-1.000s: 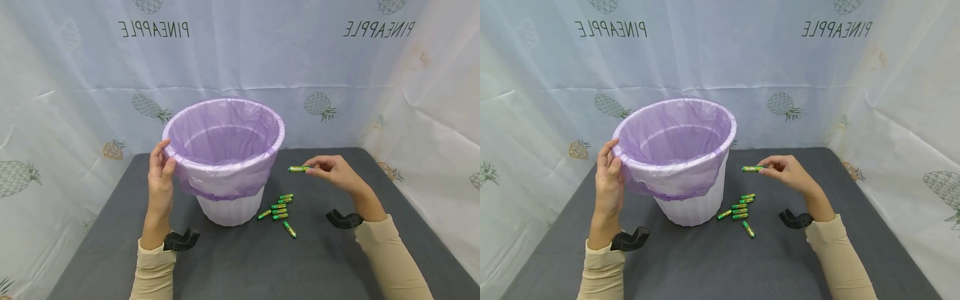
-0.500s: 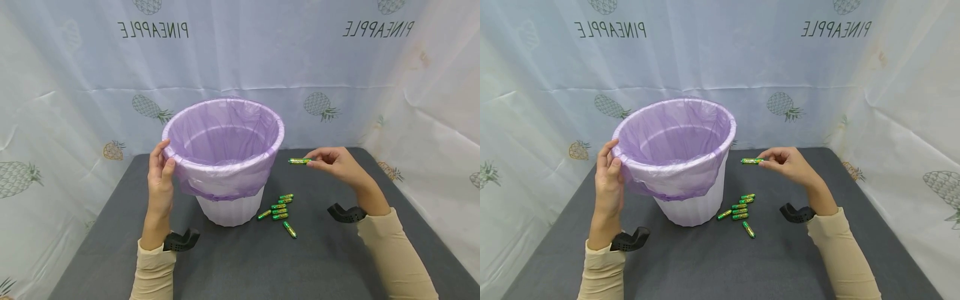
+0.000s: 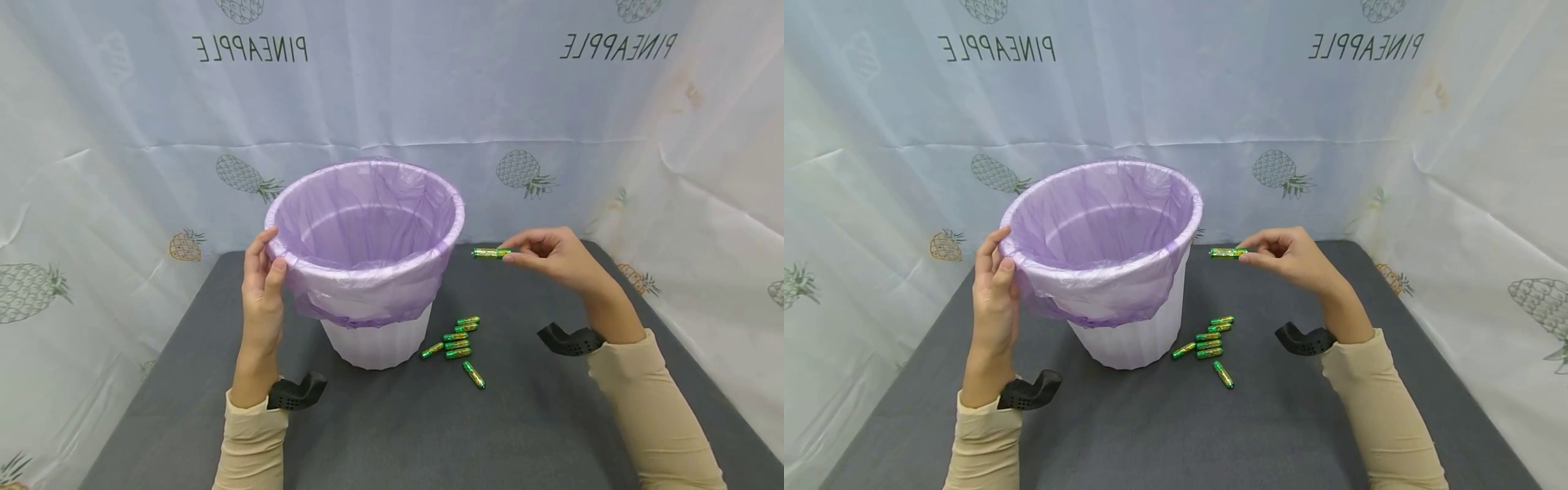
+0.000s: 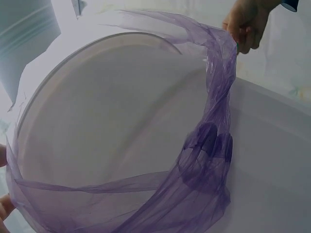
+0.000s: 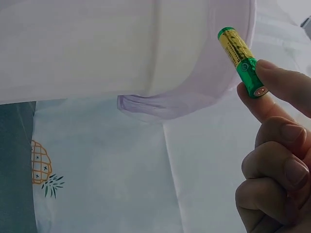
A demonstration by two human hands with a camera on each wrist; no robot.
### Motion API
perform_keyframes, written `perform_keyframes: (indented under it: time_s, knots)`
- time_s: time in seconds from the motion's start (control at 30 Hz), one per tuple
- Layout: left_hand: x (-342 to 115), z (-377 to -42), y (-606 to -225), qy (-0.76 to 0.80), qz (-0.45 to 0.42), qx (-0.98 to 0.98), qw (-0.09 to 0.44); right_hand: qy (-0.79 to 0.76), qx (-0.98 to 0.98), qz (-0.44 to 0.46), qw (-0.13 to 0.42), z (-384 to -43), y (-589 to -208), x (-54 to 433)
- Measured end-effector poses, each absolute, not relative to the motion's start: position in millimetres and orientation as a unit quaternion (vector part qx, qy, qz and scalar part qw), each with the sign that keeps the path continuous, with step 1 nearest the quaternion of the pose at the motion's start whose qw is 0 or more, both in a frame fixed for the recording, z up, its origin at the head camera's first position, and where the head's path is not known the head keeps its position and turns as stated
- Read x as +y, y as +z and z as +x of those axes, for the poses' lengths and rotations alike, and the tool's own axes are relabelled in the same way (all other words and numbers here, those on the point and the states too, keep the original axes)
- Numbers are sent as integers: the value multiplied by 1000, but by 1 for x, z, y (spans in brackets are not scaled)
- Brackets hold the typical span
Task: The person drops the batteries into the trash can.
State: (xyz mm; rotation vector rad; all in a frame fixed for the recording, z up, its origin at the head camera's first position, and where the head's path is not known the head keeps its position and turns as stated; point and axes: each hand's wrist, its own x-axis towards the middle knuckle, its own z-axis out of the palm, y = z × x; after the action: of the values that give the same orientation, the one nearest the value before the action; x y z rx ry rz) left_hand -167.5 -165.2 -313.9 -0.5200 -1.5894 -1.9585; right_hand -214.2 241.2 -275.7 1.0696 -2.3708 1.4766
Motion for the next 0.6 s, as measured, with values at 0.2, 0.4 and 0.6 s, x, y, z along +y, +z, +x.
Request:
perform_keyframes:
  time_s: [0.2, 0.4, 0.6]
  knots:
    - [-165, -167, -314, -732, -187, -594, 278, 488, -799, 342, 75, -214, -269, 240]
    - [-164, -166, -313, -733, -196, -589, 279, 496, -797, 330, 94, -212, -261, 238]
    - [-163, -166, -312, -736, -209, -581, 278, 513, -786, 321, 129, -212, -255, 233]
